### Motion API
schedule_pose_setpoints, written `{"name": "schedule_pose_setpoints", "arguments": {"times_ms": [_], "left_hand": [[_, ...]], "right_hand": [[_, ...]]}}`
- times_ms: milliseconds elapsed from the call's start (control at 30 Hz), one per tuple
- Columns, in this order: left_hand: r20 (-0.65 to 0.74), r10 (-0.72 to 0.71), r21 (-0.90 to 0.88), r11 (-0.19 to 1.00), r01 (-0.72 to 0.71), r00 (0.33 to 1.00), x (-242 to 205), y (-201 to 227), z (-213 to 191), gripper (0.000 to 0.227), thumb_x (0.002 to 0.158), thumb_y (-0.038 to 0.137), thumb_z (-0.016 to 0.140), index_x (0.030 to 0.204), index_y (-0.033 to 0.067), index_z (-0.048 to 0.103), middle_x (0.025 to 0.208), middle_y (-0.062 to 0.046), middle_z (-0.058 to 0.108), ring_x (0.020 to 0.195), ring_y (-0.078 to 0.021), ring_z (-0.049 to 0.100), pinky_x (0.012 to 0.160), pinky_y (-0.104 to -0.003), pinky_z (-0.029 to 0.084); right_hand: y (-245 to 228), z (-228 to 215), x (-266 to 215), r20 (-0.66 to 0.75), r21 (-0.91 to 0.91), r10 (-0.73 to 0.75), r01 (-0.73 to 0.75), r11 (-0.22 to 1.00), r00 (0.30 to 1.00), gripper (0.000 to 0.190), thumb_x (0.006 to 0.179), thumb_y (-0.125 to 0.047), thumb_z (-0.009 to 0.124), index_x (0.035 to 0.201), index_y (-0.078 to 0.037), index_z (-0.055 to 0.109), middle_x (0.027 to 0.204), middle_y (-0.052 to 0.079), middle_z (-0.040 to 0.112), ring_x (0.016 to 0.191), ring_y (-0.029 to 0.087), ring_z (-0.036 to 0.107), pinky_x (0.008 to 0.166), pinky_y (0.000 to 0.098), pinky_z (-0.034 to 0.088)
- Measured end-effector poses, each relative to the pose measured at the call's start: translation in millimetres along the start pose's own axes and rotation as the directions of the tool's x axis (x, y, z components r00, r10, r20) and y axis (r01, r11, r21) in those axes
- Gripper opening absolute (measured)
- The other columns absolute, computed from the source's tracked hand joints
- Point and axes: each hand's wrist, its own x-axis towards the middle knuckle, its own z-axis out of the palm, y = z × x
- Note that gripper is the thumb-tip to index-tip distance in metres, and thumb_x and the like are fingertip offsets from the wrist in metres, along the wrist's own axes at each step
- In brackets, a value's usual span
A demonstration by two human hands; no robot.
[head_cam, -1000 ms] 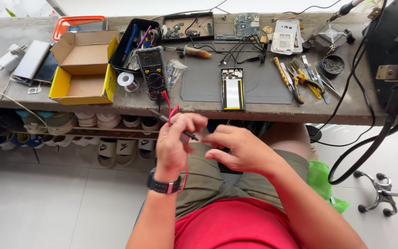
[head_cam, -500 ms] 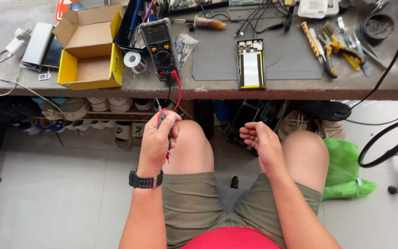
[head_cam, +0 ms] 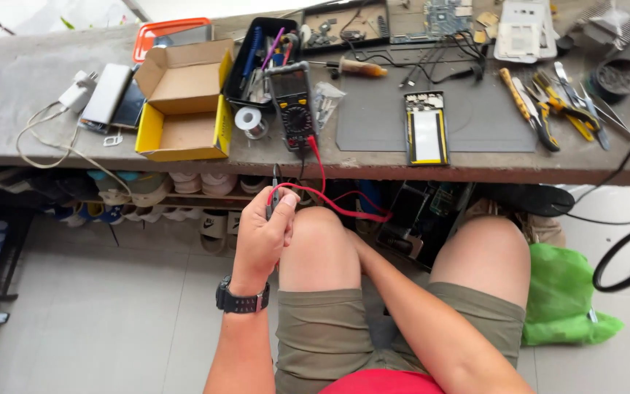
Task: Testing the voltage of a mobile phone battery using a digital multimeter and then interacting with a smartphone.
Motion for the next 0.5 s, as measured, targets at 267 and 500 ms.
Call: {"name": "schedule_pose_setpoints", "arguments": {"times_ms": [267, 500], "left_hand": [[-0.098, -0.055, -0.149, 0.988, 0.040, 0.994, 24, -24, 24, 0.014, 0.110, 0.010, 0.058, 0.109, 0.0037, 0.071, 0.062, -0.001, 0.051, 0.043, -0.0074, 0.052, 0.042, -0.019, 0.041], [0.026, -0.068, -0.136, 0.988, 0.071, 0.997, 39, -42, 69, 0.013, 0.108, 0.009, 0.062, 0.111, 0.0032, 0.073, 0.062, -0.003, 0.056, 0.045, -0.0099, 0.058, 0.045, -0.022, 0.047]], "right_hand": [[63, -1, 38, 0.132, 0.508, 0.068, -0.127, 0.852, 0.989, 0.076, 0.102, -0.062, 0.054, 0.157, -0.009, 0.059, 0.149, 0.024, 0.068, 0.136, 0.039, 0.066, 0.112, 0.0506, 0.053], [90, -25, 42, 0.145, 0.739, 0.058, -0.147, 0.657, 0.988, 0.091, 0.096, -0.077, 0.064, 0.164, -0.017, 0.055, 0.155, 0.019, 0.064, 0.137, 0.038, 0.064, 0.110, 0.0536, 0.055]]}}
